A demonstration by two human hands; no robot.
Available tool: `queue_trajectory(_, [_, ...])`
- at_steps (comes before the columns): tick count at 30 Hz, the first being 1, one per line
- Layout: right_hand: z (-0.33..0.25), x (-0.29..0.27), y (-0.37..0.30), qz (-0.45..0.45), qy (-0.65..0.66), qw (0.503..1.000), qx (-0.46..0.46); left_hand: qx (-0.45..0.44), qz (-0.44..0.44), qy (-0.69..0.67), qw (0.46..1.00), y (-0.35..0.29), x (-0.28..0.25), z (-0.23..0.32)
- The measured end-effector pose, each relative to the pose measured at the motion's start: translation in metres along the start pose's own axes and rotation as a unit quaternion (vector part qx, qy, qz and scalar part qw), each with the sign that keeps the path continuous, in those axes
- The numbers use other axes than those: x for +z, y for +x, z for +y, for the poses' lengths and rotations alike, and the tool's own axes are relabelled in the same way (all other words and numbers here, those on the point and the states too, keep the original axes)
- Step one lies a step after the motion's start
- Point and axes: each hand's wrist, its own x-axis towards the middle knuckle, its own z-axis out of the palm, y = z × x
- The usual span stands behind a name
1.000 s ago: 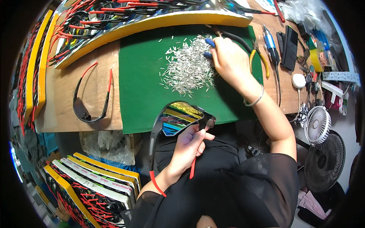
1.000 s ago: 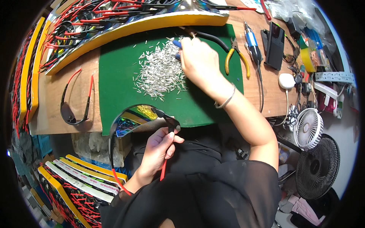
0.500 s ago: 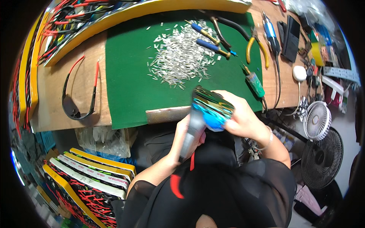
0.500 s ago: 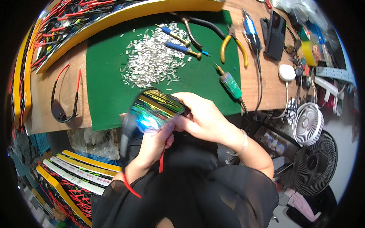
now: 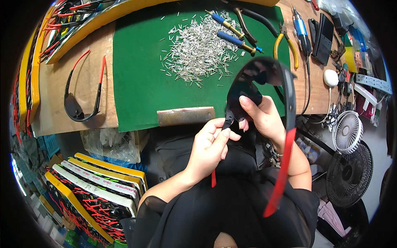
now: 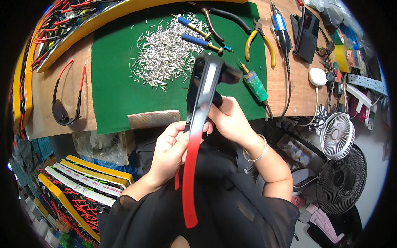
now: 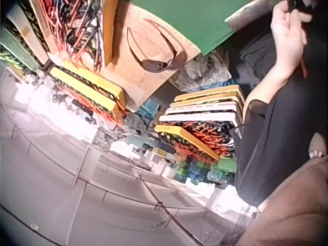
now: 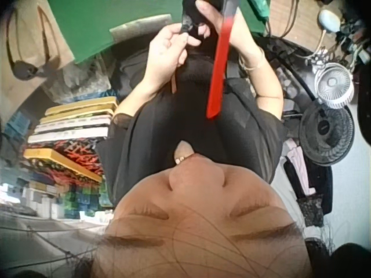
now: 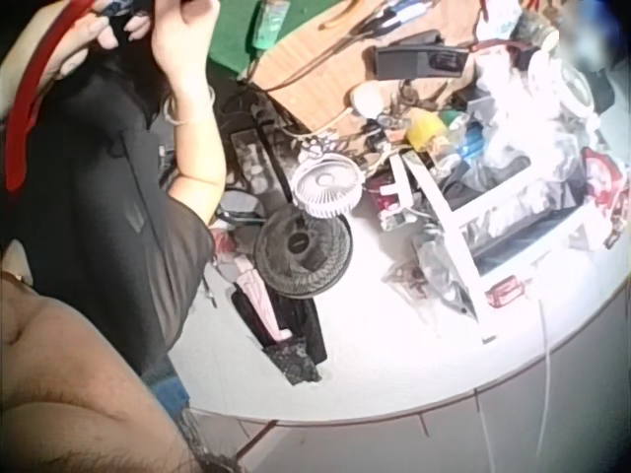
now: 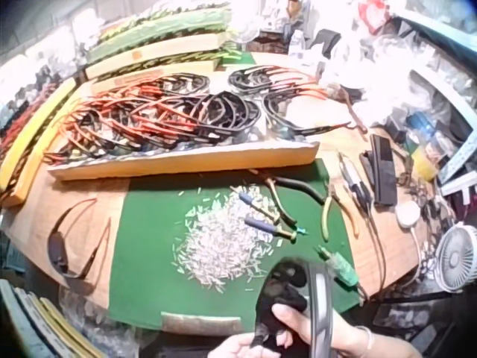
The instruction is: The person assembles sunglasses by inserting small metal pins into the frame using a blue-handled tool. They repeatedly pick up pins from a green mat, insert them into the frame, and tap them into place. The person handles multiple sunglasses frames and wires throughout the process.
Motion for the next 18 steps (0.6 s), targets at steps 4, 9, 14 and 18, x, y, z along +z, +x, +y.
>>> queue_trajectory(4, [0.007,0.004,-0.003,0.035,-0.048,0.997,-0.050,-0.018,0.000,-0.001,1.000,0.002,-0.001,0.004])
queue_trajectory(9, [0.016,0.005,-0.007,0.051,-0.122,0.989,-0.070,0.004,0.001,-0.003,1.000,0.001,0.000,0.007])
queue_trajectory(14, [0.022,0.008,-0.010,0.063,-0.193,0.967,-0.151,0.012,-0.003,-0.006,1.000,0.003,-0.002,-0.001])
queue_trajectory(18, [0.015,0.013,-0.004,0.072,-0.073,0.994,-0.038,-0.081,0.017,-0.021,0.996,0.001,-0.004,0.010])
